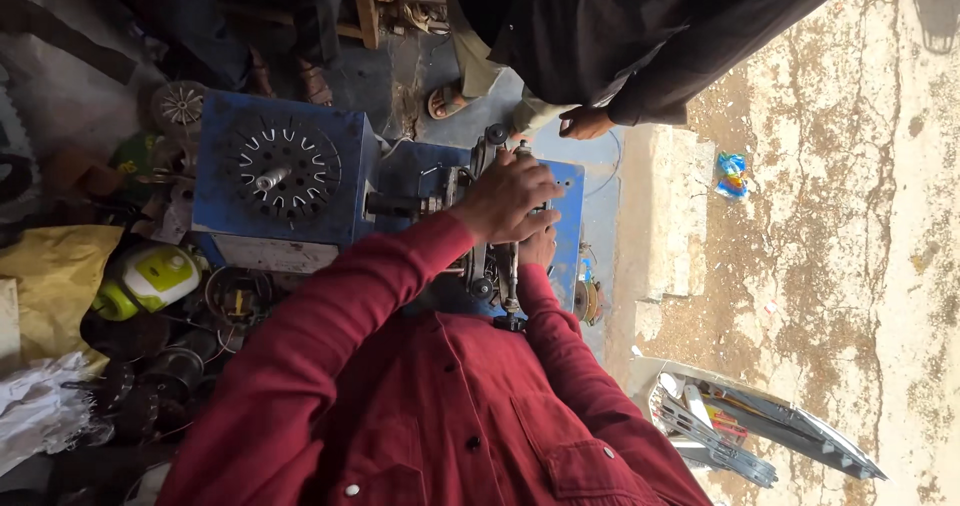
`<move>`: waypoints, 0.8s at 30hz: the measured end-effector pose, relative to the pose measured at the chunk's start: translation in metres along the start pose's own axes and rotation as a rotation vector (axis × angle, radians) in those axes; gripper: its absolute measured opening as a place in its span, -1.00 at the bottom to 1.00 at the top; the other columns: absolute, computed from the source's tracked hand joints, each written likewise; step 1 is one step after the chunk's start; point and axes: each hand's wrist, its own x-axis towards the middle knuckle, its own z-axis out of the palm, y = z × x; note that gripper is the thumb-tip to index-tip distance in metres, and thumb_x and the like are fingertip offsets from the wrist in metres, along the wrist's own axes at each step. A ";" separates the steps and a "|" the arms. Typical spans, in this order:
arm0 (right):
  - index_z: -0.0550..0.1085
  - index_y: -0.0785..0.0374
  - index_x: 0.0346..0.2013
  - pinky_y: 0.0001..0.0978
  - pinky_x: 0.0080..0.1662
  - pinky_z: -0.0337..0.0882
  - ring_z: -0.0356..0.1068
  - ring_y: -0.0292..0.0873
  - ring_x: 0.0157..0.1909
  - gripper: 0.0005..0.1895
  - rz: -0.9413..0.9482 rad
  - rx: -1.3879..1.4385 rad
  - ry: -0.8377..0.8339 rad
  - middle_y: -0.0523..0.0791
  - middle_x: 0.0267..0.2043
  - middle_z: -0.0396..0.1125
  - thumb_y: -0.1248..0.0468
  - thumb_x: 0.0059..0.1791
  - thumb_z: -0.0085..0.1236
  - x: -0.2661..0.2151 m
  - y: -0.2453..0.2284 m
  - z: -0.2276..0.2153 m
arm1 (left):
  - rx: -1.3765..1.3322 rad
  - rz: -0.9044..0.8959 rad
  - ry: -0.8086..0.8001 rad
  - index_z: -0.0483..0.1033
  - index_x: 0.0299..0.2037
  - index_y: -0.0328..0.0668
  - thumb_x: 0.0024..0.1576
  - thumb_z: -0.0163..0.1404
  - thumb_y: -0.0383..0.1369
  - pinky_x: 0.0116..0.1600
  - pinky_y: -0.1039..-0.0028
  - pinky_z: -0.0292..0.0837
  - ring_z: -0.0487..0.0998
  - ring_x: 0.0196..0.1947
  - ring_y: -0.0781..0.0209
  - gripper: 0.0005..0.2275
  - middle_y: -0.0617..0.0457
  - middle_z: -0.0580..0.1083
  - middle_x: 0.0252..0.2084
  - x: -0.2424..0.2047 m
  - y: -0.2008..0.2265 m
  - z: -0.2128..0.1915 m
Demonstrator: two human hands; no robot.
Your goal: The person operates a winding machine by hand, positioning a fan stator onto the spindle and securing it. They guide copper wire through the machine and onto the stator slots, rotating the assembly to wind each coil before removing the finished stator.
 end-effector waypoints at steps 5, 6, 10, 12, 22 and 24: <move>0.37 0.19 0.20 0.01 0.22 0.35 0.34 0.27 0.25 -0.38 0.028 0.088 0.019 0.17 0.28 0.28 0.15 -0.12 0.31 0.011 -0.030 -0.051 | 0.002 0.088 -0.069 0.56 0.06 -0.05 0.13 -0.05 0.07 0.07 0.08 0.16 0.42 0.00 0.11 -0.53 0.05 0.48 -0.06 0.038 0.000 0.059; 0.38 0.20 0.20 0.00 0.24 0.34 0.34 0.26 0.27 -0.41 0.033 0.132 0.022 0.17 0.29 0.29 0.18 -0.11 0.29 0.017 -0.027 -0.045 | -0.021 0.110 -0.059 0.57 0.06 -0.04 0.15 -0.05 0.05 0.08 0.10 0.16 0.43 -0.02 0.11 -0.55 0.05 0.48 -0.07 0.045 0.000 0.059; 0.42 0.21 0.16 -0.04 0.33 0.32 0.33 0.24 0.36 -0.52 0.039 0.341 0.073 0.17 0.33 0.31 0.28 -0.06 0.22 0.005 0.000 -0.070 | -0.214 -0.066 0.131 0.60 0.04 -0.03 0.27 -0.04 -0.10 0.09 0.17 0.21 0.47 0.02 0.16 -0.70 0.15 0.51 -0.08 0.042 -0.003 0.036; 0.44 0.22 0.14 -0.06 0.37 0.31 0.32 0.22 0.40 -0.57 -0.081 0.434 0.264 0.17 0.35 0.31 0.33 -0.04 0.18 -0.021 -0.022 -0.115 | -0.153 -0.190 0.216 0.60 -0.10 -0.09 0.27 0.06 -0.20 0.05 0.21 0.27 0.48 -0.02 0.15 -0.82 0.18 0.51 -0.12 0.026 -0.027 0.002; 0.58 0.39 -0.01 -0.15 0.33 0.35 0.36 0.01 0.37 -0.66 -0.235 0.922 -0.272 0.14 0.39 0.32 0.23 0.00 0.33 0.017 -0.049 -0.160 | 0.235 -0.403 0.087 0.57 -0.40 -0.12 0.04 0.11 -0.31 0.02 0.14 0.23 0.42 -0.07 0.04 -0.90 0.04 0.47 -0.17 -0.047 0.019 0.018; 0.55 0.40 0.02 -0.17 0.28 0.34 0.34 -0.05 0.34 -0.60 -0.152 1.049 -0.383 0.11 0.38 0.31 0.22 -0.04 0.34 0.019 -0.027 -0.157 | 0.211 -0.386 -0.014 0.58 -0.38 -0.12 0.04 0.11 -0.31 0.06 0.14 0.23 0.44 -0.08 0.07 -0.91 0.05 0.49 -0.22 -0.054 0.031 0.038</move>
